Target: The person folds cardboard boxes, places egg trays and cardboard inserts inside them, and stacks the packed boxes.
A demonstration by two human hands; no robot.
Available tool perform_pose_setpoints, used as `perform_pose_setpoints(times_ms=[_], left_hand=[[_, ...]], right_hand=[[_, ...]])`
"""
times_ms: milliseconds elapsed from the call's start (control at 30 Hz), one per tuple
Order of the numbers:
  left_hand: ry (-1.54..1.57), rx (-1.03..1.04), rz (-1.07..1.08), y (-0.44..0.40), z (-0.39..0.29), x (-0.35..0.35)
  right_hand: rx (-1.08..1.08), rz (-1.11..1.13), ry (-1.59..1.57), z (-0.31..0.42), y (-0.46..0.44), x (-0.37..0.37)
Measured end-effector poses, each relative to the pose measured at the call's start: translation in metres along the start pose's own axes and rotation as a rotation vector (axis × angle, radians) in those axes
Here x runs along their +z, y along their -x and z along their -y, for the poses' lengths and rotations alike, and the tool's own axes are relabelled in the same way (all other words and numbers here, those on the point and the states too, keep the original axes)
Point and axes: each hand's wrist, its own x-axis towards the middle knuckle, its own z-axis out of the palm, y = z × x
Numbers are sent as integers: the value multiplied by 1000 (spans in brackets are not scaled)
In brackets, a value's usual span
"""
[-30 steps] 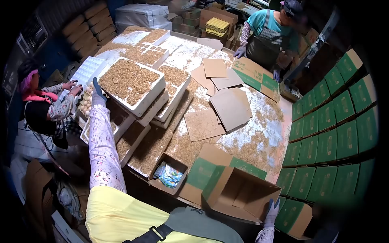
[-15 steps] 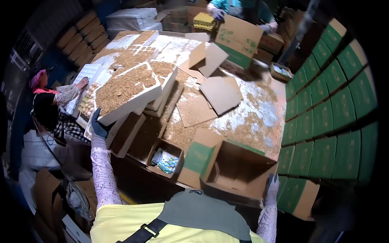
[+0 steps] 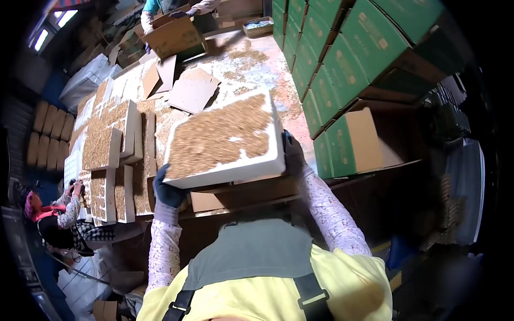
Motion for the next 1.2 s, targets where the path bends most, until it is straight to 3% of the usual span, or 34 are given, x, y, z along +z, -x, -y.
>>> perform_pose_setpoints(times_ms=[33,100,200,233,267,300,367,400,433,500,533,567,600,633,667,700,733,767,800,833,900,933,967,1067,1100,1200], left_hand=[[-58,5,-1,-7,9,-1],[-199,38,-25,-11,20,8],[-285,88,-16,7,23,45],[-280,98,-2,9,22,54],[-376,177,39,0,24,48],[-345,21,7,2,18,50],[-555,177,115,-5,24,53],[-734,288,151,-1,27,67],[-862,192,113,-4,25,60],[-1071,-18,-12,-2,24,58],[-1605,28,65,-13,23,56],[-2140,41,125,-23,25,46],[-2316,487,326,-19,33,30],[-2294,276,70,-29,45,28],[-2302,126,82,4,29,86],[-2645,468,114,-24,50,48],[-2545,192,138,-35,36,82],[-2363,332,47,-15,13,108],[-2239,337,-120,-9,-17,116],[-2114,347,-264,-13,-48,113],[-1365,820,-770,-43,-103,37],[-687,939,-747,-84,-134,-30],[-318,801,-629,-95,-164,-72],[170,567,-808,-140,-207,-115],[121,659,-1000,-161,-214,-114],[495,813,-715,-185,-241,-120]], right_hand=[[71,146,-266,15,13,7],[188,33,-292,11,4,-4],[128,-79,-112,-20,-27,-33],[-60,-58,69,-52,-50,-59],[-68,-52,108,-47,-45,-58],[-78,-43,150,-35,-38,-50],[-65,-149,219,-17,-22,-31],[-82,-189,207,-14,-17,-28],[-99,-223,200,-12,-14,-23],[-256,-209,510,-27,-26,-44],[-381,-144,557,-16,-10,-35],[-246,-216,584,-16,-15,-35],[-347,-139,470,-23,-17,-44],[-177,-144,533,-19,-19,-45],[-210,-106,556,-22,-22,-54],[-222,-111,524,-22,-22,-53],[-188,-66,472,-16,-19,-50],[-143,-122,550,-23,-35,-73],[-127,-30,531,-13,-29,-64],[-191,-146,574,-17,-25,-54],[-229,-170,670,-11,-16,-41],[-212,-187,707,-7,-10,-33],[-201,-207,742,-3,-6,-24],[-158,-296,708,3,-2,2],[-141,-331,675,4,-1,7],[-198,-347,864,4,-4,-4]])
